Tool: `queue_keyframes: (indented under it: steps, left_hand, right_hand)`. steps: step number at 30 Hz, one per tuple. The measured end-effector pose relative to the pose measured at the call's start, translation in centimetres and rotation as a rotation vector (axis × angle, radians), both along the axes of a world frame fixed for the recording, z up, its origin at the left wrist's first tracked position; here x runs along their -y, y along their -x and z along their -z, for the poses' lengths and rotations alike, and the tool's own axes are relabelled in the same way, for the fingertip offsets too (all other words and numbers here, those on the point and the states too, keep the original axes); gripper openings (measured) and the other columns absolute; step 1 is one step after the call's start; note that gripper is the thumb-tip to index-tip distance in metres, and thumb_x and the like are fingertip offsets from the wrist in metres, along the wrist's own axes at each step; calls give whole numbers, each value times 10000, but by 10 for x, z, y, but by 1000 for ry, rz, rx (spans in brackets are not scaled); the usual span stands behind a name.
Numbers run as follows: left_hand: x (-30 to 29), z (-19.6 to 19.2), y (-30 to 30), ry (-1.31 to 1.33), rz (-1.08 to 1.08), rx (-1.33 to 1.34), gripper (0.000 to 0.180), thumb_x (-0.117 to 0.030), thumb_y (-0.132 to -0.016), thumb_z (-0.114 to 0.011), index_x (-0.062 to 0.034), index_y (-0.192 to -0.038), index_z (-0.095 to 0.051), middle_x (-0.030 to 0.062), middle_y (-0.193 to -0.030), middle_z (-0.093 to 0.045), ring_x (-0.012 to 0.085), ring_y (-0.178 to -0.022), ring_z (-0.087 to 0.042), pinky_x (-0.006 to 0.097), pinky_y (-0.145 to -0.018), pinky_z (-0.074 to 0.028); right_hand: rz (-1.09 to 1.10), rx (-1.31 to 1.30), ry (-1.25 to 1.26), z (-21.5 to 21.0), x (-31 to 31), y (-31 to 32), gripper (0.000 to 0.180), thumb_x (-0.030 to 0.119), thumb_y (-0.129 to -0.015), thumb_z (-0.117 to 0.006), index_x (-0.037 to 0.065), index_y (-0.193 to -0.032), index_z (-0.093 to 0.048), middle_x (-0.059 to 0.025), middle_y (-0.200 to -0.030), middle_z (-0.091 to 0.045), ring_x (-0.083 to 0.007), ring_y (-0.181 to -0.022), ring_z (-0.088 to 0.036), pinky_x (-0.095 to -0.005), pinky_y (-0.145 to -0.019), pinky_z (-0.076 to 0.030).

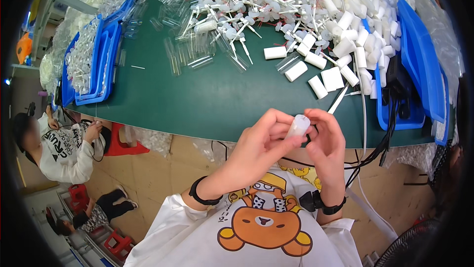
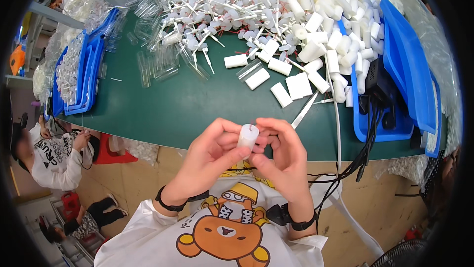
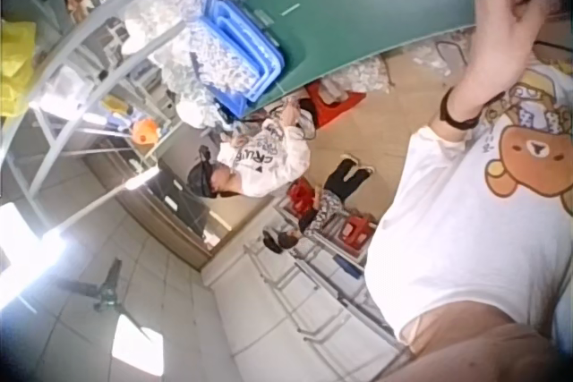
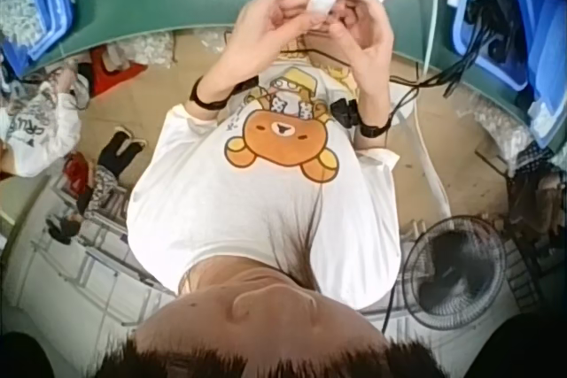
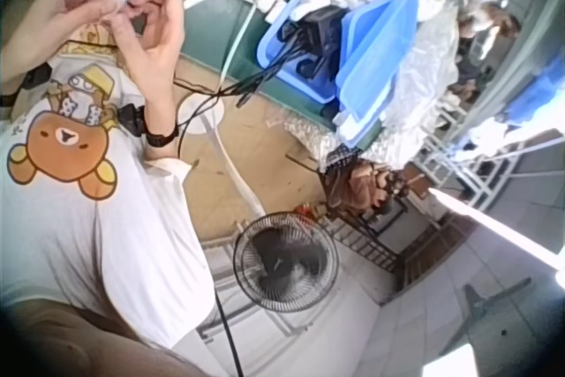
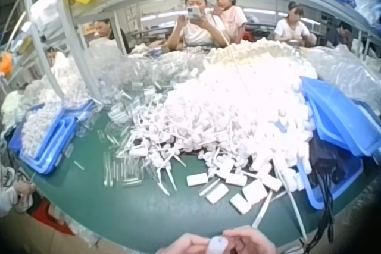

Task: The person assembles small white plastic components by hand. They pick up a white cylindrical piece and a clear plastic tube, insert the tube into the cylinder, and place the finished unit on the table. The process is repeated continuously with parts from a large pile on the green work surface.

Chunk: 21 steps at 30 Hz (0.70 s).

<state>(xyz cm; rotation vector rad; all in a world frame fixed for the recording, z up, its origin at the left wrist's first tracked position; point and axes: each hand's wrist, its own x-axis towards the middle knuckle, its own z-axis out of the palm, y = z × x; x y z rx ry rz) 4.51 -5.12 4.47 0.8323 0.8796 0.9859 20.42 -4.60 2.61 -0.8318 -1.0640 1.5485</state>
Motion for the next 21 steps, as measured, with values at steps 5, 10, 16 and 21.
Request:
queue_keyframes:
  steps: [5,10,16,21]
  left_hand:
    - [-5,6,9,-281,-19,-370,267,-123,-828,-651,-16,-1062,-578,68,-1008,-515,139,-915,-519,275,-781,-437]
    - [-11,5,10,-333,16,-473,216,-82,-821,-632,-46,-1033,-620,60,-1063,-452,146,-939,-453,277,-802,-390]
    - [-51,15,-3,-838,-208,-1266,417,-124,-833,-582,-81,-1240,-505,105,-1279,-434,312,-1096,-387,396,-918,-336]
    - [-54,26,-8,-821,-184,-1376,347,-138,-829,-596,-78,-1166,-540,65,-1231,-473,305,-1086,-407,412,-906,-309]
  right_hand:
    - [-19,-6,-1,4,7,2,510,-122,-721,-651,-42,-1192,-473,-119,-1171,-520,-160,-994,-534,-287,-848,-445]
    - [7,33,39,0,7,-2,452,-120,-771,-614,-51,-1195,-473,-132,-1187,-528,-174,-1028,-544,-304,-870,-456]
    - [97,80,55,1,7,-24,376,-104,-803,-568,-57,-1168,-488,-122,-1138,-539,-154,-980,-538,-285,-835,-451]
    - [72,24,-30,-2,6,-27,324,-96,-757,-595,-44,-1070,-528,-110,-1036,-542,-156,-921,-534,-286,-805,-441]
